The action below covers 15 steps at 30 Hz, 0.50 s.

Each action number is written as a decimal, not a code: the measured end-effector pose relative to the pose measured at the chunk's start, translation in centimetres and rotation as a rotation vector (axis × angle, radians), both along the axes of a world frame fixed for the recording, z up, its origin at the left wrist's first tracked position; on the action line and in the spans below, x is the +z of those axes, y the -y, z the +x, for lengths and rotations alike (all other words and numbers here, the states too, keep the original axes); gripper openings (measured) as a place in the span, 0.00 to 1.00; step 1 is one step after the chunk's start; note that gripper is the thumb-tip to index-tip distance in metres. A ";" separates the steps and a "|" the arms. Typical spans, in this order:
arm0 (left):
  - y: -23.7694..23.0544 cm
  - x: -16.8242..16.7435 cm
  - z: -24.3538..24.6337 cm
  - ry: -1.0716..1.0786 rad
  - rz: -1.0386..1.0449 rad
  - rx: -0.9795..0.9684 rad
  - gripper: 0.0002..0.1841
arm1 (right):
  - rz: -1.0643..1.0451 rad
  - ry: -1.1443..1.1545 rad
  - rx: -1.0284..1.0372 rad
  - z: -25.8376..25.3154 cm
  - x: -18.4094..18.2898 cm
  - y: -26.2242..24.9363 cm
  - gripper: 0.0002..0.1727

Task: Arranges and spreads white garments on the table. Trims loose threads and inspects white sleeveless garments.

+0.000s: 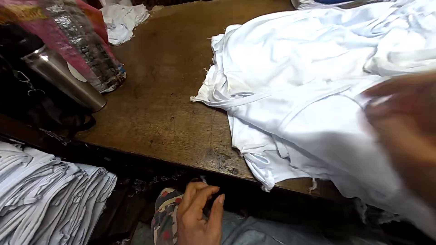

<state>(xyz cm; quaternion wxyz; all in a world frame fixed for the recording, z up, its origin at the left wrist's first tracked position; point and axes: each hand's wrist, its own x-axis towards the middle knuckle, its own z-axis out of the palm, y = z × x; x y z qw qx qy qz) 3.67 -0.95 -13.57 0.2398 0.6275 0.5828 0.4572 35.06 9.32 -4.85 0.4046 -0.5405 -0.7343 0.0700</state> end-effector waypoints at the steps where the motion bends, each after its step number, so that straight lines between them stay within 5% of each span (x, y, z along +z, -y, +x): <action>1: -0.7 0.6 0.6 -0.084 0.107 0.011 0.11 | -0.003 -0.002 0.033 -1.8 -1.3 1.0 0.17; 4: -3.4 3.4 3.0 -0.251 0.206 -0.084 0.23 | -0.026 0.077 0.012 -2.2 -4.6 0.9 0.20; 7: -7.2 5.1 5.7 -0.421 0.106 -0.198 0.33 | -0.084 0.113 -0.071 0.1 -4.0 -0.4 0.32; 10: -10.5 4.3 7.8 -0.499 0.134 -0.248 0.16 | -0.114 0.267 -0.136 1.7 -3.4 -0.4 0.49; 15: -10.2 4.6 6.3 -0.435 0.140 -0.326 0.02 | -0.046 0.279 -0.031 4.6 -4.1 -0.7 0.14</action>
